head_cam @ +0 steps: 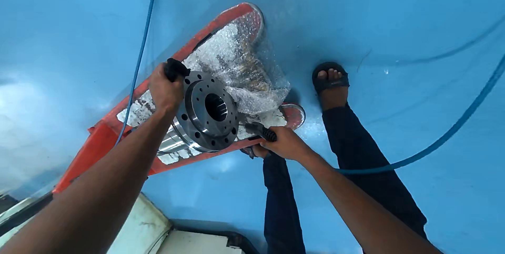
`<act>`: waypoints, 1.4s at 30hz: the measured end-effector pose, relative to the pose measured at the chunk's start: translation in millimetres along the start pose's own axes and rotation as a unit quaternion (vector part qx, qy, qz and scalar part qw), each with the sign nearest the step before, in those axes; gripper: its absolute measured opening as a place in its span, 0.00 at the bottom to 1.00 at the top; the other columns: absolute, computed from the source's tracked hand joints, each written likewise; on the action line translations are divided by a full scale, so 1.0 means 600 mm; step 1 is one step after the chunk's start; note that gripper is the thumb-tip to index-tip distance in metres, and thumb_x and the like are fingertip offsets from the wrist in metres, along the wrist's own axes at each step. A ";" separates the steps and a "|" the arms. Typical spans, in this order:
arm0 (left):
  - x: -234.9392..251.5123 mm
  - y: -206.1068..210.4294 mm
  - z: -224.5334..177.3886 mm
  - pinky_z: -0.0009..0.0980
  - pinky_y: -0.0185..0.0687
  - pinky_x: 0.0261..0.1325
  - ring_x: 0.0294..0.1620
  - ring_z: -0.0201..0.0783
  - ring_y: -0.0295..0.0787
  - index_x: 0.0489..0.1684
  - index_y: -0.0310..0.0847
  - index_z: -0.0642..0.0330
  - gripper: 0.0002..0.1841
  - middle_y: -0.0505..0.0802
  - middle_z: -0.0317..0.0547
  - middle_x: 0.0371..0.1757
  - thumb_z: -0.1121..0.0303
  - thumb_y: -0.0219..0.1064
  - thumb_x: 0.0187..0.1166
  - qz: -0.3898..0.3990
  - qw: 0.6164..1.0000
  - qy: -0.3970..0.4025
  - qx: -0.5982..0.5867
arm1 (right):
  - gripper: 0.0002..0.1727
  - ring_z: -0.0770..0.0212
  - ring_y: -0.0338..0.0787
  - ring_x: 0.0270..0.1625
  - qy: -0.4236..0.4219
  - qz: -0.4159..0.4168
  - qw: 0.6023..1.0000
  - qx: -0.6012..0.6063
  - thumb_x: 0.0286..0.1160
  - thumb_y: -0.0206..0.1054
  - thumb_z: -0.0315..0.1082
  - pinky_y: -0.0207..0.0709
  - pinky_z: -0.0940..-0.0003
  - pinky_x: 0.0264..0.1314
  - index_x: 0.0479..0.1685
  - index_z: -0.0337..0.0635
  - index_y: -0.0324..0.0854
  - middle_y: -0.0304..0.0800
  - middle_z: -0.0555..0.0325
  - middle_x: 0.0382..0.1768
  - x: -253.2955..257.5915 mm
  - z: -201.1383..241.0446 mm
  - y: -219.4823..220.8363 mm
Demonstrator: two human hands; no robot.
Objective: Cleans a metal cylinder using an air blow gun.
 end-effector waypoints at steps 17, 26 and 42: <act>0.000 -0.004 -0.002 0.64 0.77 0.68 0.64 0.62 0.88 0.59 0.82 0.68 0.16 0.90 0.66 0.58 0.66 0.66 0.81 -0.001 1.000 -0.002 0.009 | 0.12 0.55 0.88 0.30 -0.013 -0.023 0.997 0.075 0.79 0.73 0.39 0.83 0.54 0.39 0.49 0.39 0.86 0.89 0.50 0.30 -0.025 -0.008 0.004; 0.000 -0.004 -0.003 0.64 0.78 0.68 0.64 0.60 0.88 0.60 0.83 0.66 0.16 0.91 0.64 0.59 0.66 0.66 0.81 0.000 1.000 -0.010 0.006 | 0.18 0.57 0.91 0.43 -0.032 -0.020 0.999 -0.013 0.77 0.74 0.48 0.84 0.50 0.49 0.58 0.49 0.87 0.91 0.55 0.39 -0.085 0.006 0.016; 0.001 -0.001 0.000 0.61 0.78 0.69 0.66 0.58 0.87 0.60 0.83 0.65 0.15 0.90 0.62 0.60 0.66 0.66 0.81 0.000 1.000 -0.011 -0.006 | 0.18 0.62 0.89 0.39 -0.024 0.020 0.999 0.028 0.76 0.75 0.49 0.83 0.58 0.47 0.56 0.47 0.86 0.89 0.57 0.37 -0.093 0.012 0.035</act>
Point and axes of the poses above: each hand's wrist, its own x-axis towards the middle knuckle, its own y-axis out of the palm, z = x × y, the point moved 8 cm from there along x, towards the middle knuckle
